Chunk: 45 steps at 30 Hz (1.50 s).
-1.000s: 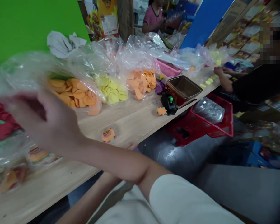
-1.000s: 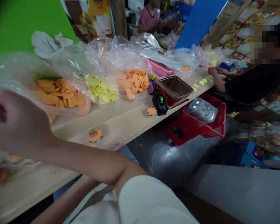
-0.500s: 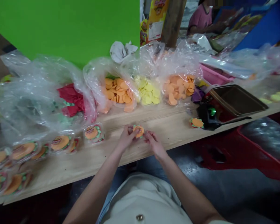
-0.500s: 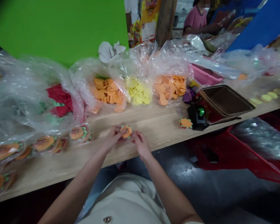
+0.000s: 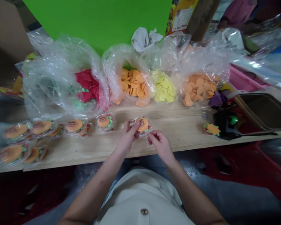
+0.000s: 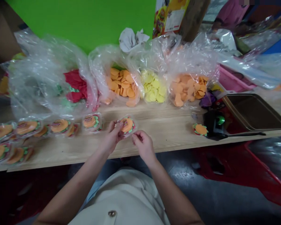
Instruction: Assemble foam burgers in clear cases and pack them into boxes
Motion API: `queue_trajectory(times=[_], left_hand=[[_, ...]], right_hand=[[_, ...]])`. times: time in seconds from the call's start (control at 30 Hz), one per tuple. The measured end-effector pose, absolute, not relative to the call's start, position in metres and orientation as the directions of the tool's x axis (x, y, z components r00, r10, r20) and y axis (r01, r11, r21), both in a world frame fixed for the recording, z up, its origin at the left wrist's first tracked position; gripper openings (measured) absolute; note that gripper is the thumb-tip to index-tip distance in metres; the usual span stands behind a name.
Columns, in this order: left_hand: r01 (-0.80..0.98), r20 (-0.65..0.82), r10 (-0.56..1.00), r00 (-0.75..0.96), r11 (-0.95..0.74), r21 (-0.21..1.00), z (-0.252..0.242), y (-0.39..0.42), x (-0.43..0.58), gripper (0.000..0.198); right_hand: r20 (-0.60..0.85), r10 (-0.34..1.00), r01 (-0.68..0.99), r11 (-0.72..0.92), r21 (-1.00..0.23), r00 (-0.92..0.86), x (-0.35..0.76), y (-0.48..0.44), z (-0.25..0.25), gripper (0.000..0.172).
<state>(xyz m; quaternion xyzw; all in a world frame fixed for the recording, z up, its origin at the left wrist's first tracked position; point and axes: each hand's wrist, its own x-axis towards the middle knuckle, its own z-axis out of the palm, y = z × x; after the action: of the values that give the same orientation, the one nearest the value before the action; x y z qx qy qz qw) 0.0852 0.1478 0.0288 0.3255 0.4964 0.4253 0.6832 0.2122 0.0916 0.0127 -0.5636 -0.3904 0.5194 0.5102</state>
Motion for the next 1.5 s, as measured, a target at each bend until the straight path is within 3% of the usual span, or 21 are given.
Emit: queue_trajectory(times=[0.27, 0.5, 0.6, 0.67, 0.73, 0.8, 0.93, 1.0, 1.07, 1.17, 1.23, 1.3, 1.4, 1.5], left_hand=[[-0.172, -0.283, 0.955, 0.090, 0.295, 0.940, 0.031, 0.142, 0.082, 0.043], [-0.238, -0.338, 0.932, 0.130, 0.360, 0.902, 0.037, 0.142, 0.084, 0.042], [-0.225, -0.357, 0.929, 0.099, 0.370, 0.901, 0.038, 0.147, 0.080, 0.042], [-0.192, -0.337, 0.939, 0.064, 0.343, 0.920, 0.038, 0.151, 0.076, 0.042], [-0.158, -0.307, 0.949, 0.067, 0.314, 0.936, 0.038, 0.153, 0.073, 0.043], [-0.139, -0.292, 0.952, 0.094, 0.303, 0.943, 0.038, 0.153, 0.073, 0.044], [-0.139, -0.296, 0.950, 0.095, 0.308, 0.941, 0.040, 0.148, 0.077, 0.043], [-0.139, -0.293, 0.954, 0.064, 0.299, 0.944, 0.042, 0.144, 0.077, 0.044], [-0.143, -0.288, 0.957, 0.037, 0.290, 0.946, 0.044, 0.138, 0.072, 0.044], [-0.218, -0.298, 0.954, 0.023, 0.295, 0.930, 0.041, 0.123, 0.051, 0.042], [-0.286, -0.336, 0.941, -0.031, 0.314, 0.905, 0.032, 0.111, 0.024, 0.043], [-0.291, -0.388, 0.901, -0.193, 0.325, 0.900, 0.021, 0.097, -0.015, 0.045], [-0.105, -0.323, 0.756, -0.570, 0.324, 0.940, 0.010, 0.079, -0.091, 0.040], [0.053, -0.188, 0.646, -0.740, 0.335, 0.941, 0.006, 0.076, -0.162, 0.039]], right_hand=[[-0.179, 0.946, 0.053, -0.201, -0.978, 0.270, 0.208, 0.096, 0.005, 0.028], [-0.217, 0.944, 0.093, -0.247, -0.965, 0.250, 0.213, 0.102, -0.003, 0.034], [-0.150, 0.961, 0.253, -0.209, -0.945, 0.234, 0.223, 0.093, -0.004, 0.032], [-0.053, 0.950, 0.407, -0.182, -0.895, 0.307, 0.229, 0.083, 0.002, 0.028], [-0.005, 0.922, 0.458, -0.197, -0.867, 0.387, 0.230, 0.075, 0.012, 0.026], [-0.104, 0.922, 0.357, -0.246, -0.901, 0.374, 0.224, 0.076, 0.021, 0.027], [-0.371, 0.912, -0.116, -0.355, -0.927, 0.175, 0.203, 0.094, 0.025, 0.029], [-0.410, 0.906, -0.315, -0.361, -0.878, 0.104, 0.193, 0.101, 0.020, 0.028], [-0.401, 0.914, -0.380, -0.349, -0.856, 0.063, 0.183, 0.100, 0.016, 0.027], [-0.320, 0.947, -0.164, -0.320, -0.933, -0.023, 0.169, 0.090, 0.007, 0.026], [-0.285, 0.931, 0.111, -0.266, -0.958, -0.228, 0.163, 0.084, -0.001, 0.026], [-0.288, 0.833, 0.335, -0.132, -0.933, -0.472, 0.158, 0.080, -0.011, 0.026], [-0.315, 0.708, 0.487, 0.046, -0.872, -0.632, 0.152, 0.076, -0.021, 0.022], [-0.326, 0.699, 0.527, 0.085, -0.845, -0.636, 0.147, 0.075, -0.017, 0.025]])
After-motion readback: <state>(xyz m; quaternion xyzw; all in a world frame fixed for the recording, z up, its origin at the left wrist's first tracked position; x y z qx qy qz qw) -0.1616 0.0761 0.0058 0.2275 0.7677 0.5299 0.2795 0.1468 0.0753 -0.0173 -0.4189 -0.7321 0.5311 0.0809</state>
